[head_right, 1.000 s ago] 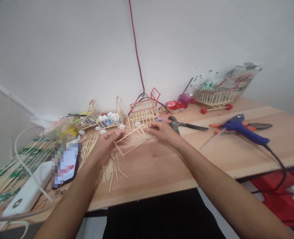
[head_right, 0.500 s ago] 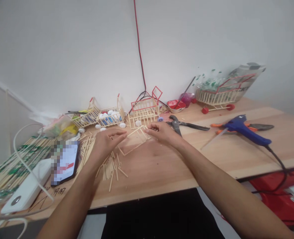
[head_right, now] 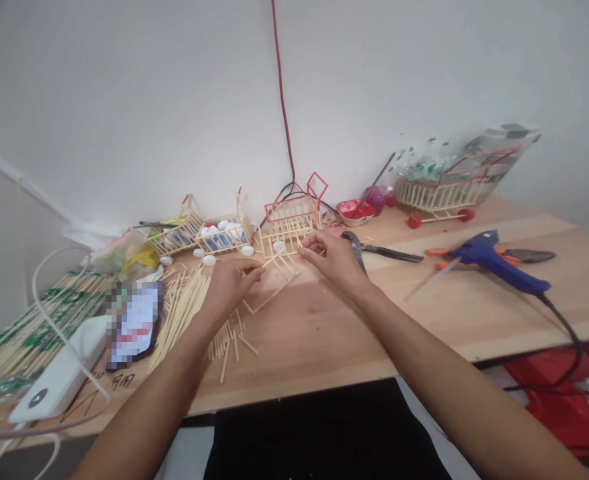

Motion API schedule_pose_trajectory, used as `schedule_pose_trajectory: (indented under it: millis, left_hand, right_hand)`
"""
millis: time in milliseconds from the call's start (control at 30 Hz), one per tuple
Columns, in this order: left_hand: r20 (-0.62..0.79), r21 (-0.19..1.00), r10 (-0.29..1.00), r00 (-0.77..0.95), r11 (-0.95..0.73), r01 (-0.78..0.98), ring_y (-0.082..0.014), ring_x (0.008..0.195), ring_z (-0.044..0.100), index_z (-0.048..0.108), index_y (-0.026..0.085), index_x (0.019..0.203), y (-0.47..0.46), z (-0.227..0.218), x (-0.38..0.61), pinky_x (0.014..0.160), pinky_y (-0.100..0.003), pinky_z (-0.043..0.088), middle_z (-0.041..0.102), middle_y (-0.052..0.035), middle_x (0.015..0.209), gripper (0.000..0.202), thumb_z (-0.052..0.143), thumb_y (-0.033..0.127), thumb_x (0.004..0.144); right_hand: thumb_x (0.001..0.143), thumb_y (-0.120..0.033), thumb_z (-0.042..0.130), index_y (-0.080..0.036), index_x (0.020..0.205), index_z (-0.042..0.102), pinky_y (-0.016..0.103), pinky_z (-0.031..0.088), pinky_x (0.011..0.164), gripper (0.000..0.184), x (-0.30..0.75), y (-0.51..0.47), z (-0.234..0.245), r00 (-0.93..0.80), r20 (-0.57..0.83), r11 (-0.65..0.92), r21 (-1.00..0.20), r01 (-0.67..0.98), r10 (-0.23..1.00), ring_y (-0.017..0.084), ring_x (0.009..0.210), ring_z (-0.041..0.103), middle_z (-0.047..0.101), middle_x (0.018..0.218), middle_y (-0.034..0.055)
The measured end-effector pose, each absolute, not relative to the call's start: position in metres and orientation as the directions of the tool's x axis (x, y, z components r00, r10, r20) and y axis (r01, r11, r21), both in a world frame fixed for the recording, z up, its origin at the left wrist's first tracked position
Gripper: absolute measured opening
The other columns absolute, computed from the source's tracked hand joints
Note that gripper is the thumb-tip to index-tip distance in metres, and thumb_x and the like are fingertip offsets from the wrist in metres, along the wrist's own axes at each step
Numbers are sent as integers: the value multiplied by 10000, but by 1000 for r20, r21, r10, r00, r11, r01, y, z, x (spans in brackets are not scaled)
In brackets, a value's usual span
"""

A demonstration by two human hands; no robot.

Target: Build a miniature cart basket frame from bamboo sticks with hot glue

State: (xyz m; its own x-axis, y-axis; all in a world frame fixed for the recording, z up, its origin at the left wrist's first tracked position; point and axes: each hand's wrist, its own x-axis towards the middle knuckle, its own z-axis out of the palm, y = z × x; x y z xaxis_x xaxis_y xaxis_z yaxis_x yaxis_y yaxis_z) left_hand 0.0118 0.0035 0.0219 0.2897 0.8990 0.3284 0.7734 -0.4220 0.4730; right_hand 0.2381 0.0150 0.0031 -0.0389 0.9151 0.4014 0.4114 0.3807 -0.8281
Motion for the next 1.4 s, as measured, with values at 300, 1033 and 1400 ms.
schedule_pose_trajectory:
  millis: [300,1033,1400]
  left_hand:
    - [258,452,929,264,-357,818,-189,629,593,759,186,740,13,5,12,612,-283,353,699,-51,660,182,586,223,783]
    - [332,608,938,99,-293,738,-178,640,606,681,175,625,15,26,-11,623,-265,373,692,-18,654,190,558,255,746]
    - [300,594,951,72,-245,766,-172,587,563,655,181,549,16,14,-17,583,-275,318,659,-23,588,237,572,285,745]
  right_hand:
    - [792,-393,588,-180,728,585,255,350,541,223,233,12,8,-90,413,410,-807,424,906,124,599,494,611,712,25]
    - [800,-373,571,-179,765,581,267,362,603,197,240,15,7,-32,430,406,-823,398,902,138,654,511,603,728,19]
    - [801,-354,570,-179,763,590,262,346,584,180,238,13,6,-46,424,404,-817,411,904,131,634,496,600,714,10]
